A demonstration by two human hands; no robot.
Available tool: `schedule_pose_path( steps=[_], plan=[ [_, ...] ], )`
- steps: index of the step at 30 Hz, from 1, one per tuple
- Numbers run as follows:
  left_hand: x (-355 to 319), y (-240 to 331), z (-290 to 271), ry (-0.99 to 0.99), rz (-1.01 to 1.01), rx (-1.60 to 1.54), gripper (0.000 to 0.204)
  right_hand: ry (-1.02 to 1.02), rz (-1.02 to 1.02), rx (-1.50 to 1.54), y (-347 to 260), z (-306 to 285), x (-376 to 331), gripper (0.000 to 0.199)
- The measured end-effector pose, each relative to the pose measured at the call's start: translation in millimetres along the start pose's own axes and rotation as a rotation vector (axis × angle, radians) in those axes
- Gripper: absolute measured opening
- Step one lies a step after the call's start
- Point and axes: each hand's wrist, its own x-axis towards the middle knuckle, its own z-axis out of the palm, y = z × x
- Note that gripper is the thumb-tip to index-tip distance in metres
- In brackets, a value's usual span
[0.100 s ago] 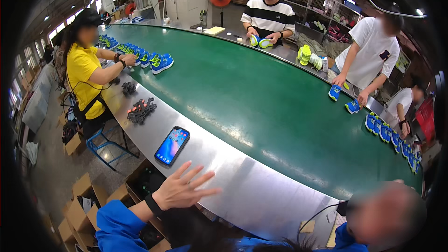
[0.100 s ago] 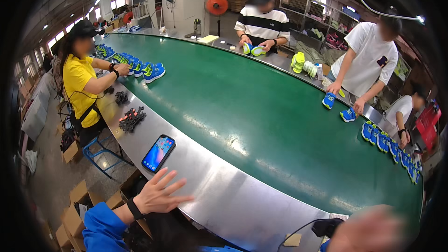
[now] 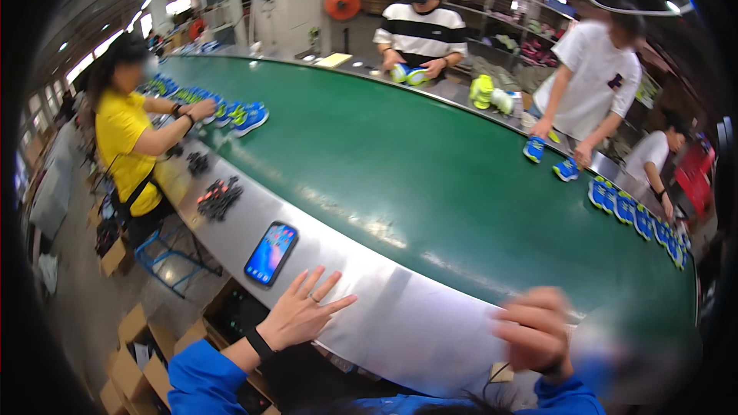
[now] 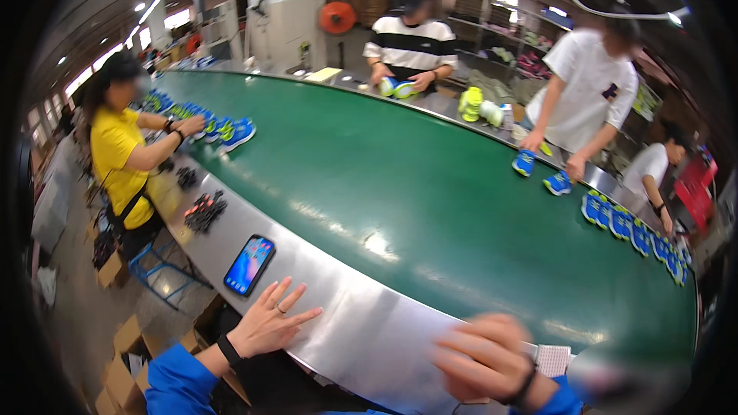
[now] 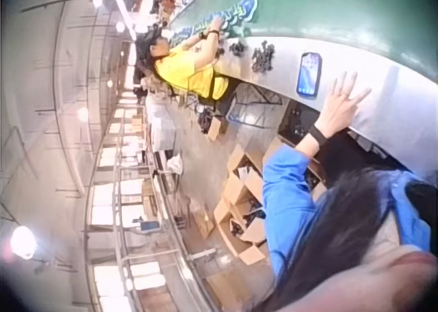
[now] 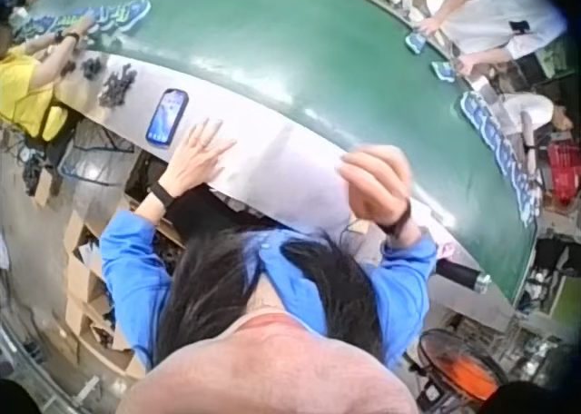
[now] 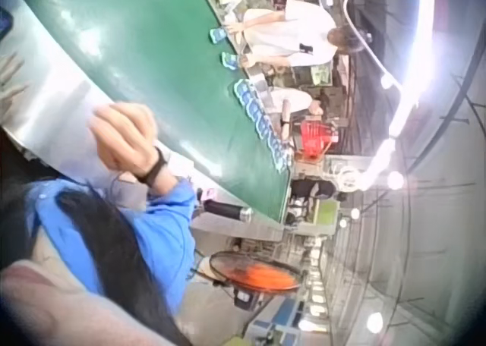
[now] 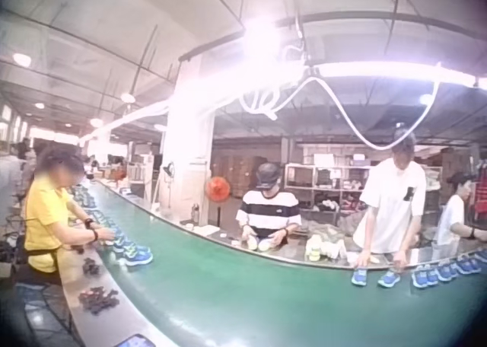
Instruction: The person picks up pairs of blue and green sneakers from a green conveyor belt, inspects them by turning them over, and places them back on the belt. The person repeats this process for multiple pairs throughout the clip.
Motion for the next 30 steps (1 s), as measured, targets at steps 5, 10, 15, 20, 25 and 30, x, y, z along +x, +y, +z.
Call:
schedule_pose_path(
  steps=[5,10,15,20,25,30],
  plan=[
    [65.5,40.1,42.7,0.107,-0.119,-0.569,0.066,-0.196,0.528,0.664,20.1,103.6,-7.8,0.025],
    [149.8,70.9,56.8,0.038,-0.181,-1.405,0.045,-0.178,0.889,1.178,78.9,99.5,15.3,0.033],
    [223.8,75.9,59.2,-0.189,-0.351,-1.968,0.029,-0.236,0.897,0.862,153.0,47.4,21.7,0.033],
    [272.7,79.8,118.3,-0.102,-0.577,-2.076,0.024,-0.37,1.24,1.027,237.8,38.7,5.4,0.041],
    [310.7,109.6,159.5,-0.26,-0.585,-2.466,0.024,-0.244,1.61,1.039,364.5,35.0,-48.8,0.038],
    [317.4,117.4,188.7,-0.361,-0.532,-2.574,0.025,-0.086,1.768,0.833,471.3,51.4,-80.1,0.034]
  ],
)
